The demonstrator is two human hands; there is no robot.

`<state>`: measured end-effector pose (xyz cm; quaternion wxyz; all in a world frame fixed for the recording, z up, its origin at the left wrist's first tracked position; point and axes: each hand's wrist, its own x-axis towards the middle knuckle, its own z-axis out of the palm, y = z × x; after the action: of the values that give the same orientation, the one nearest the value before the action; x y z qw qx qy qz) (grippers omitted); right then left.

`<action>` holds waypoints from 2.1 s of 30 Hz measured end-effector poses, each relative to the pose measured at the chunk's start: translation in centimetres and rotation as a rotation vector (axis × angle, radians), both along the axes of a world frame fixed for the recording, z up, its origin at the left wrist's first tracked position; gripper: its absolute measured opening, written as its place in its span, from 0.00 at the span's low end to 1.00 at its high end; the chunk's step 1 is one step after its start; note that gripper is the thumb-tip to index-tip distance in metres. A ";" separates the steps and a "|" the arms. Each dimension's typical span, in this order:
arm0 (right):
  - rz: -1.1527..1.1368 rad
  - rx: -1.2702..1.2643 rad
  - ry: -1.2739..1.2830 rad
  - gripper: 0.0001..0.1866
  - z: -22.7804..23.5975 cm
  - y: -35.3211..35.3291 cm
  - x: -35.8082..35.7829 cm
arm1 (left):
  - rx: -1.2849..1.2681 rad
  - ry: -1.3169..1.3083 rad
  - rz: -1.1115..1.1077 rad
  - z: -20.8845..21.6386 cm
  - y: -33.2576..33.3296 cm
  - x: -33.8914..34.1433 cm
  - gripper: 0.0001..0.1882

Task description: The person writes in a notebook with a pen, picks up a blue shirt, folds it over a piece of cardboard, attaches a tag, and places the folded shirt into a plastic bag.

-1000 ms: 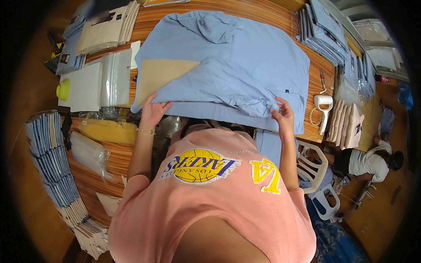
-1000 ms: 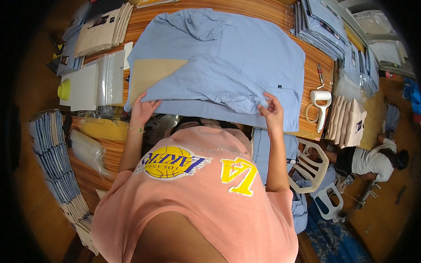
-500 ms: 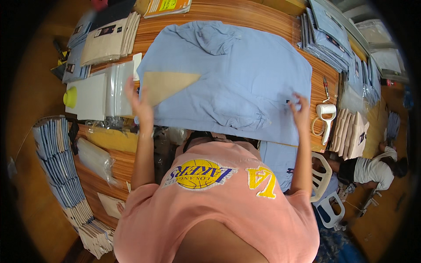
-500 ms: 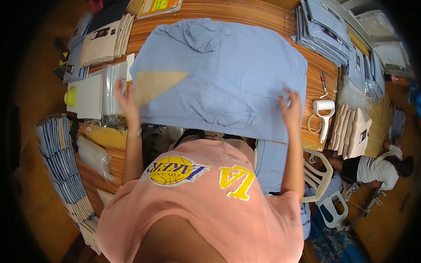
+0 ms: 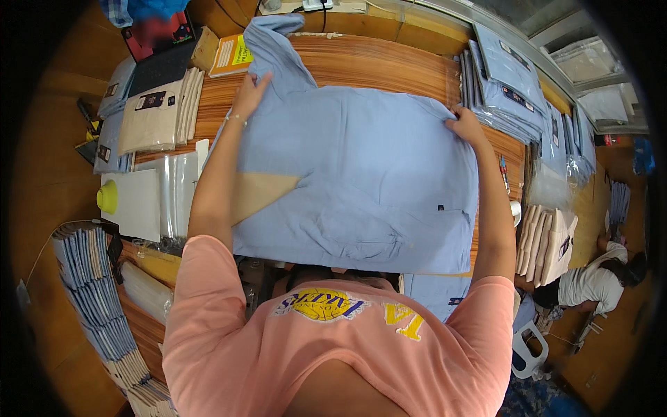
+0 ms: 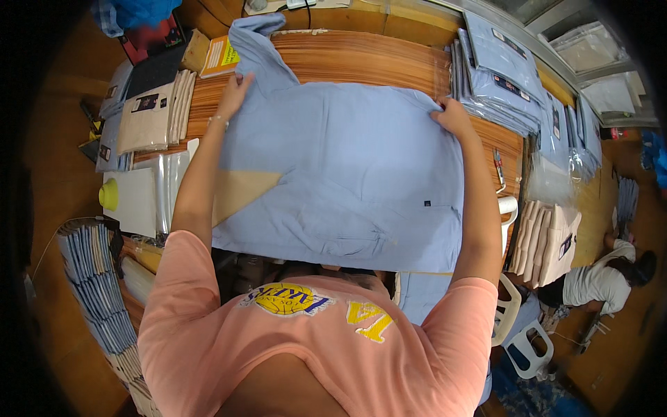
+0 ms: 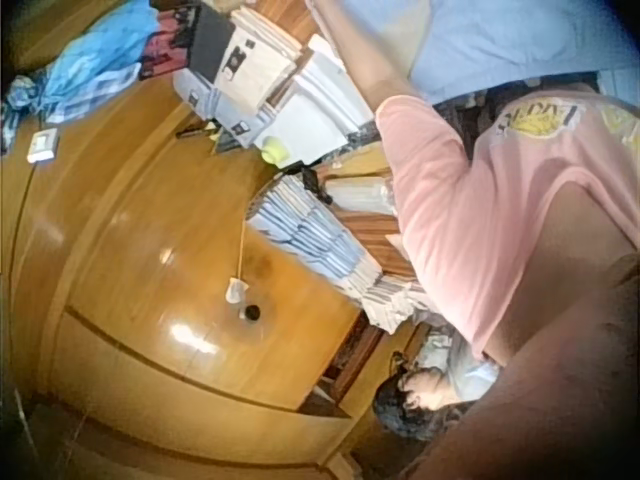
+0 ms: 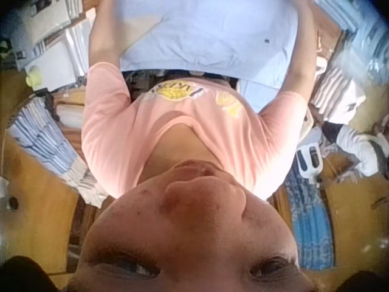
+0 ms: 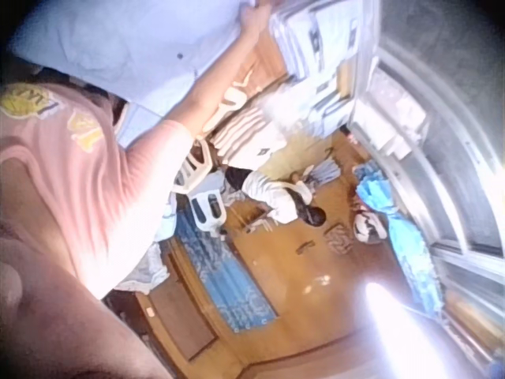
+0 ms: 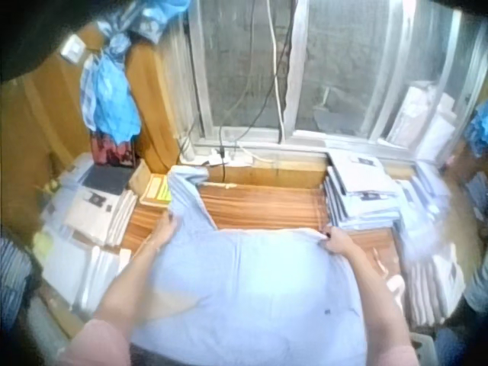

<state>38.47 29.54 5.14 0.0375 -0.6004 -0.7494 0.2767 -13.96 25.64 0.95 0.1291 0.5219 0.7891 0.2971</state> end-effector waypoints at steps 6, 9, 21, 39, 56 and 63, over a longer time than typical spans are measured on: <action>0.100 -0.192 0.428 0.10 -1.5 1.5 3.4 | -0.279 0.082 -0.209 -0.7 1.1 -1.8 0.29; 0.126 0.034 -0.044 0.16 0.3 0.8 2.6 | -0.209 -0.189 -0.306 -0.4 0.3 -3.5 0.21; -0.199 0.056 0.437 0.06 8.7 -21.1 12.8 | 0.219 -0.578 -0.178 12.8 -25.5 1.7 0.20; -0.259 -0.386 0.616 0.04 1.7 -33.0 15.7 | -0.282 -0.183 -0.893 6.7 -32.5 13.2 0.10; -0.401 0.106 -0.187 0.17 0.4 -32.6 10.4 | -0.465 0.079 -0.744 7.1 -31.6 15.6 0.15; -0.077 0.497 -0.142 0.25 -2.2 -26.5 5.9 | -0.017 0.401 -0.863 4.0 -30.0 20.5 0.25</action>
<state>44.41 3.06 2.97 0.1416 -0.6187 -0.7717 0.0398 6.50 -4.41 4.98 0.0901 0.8480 0.5120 0.1030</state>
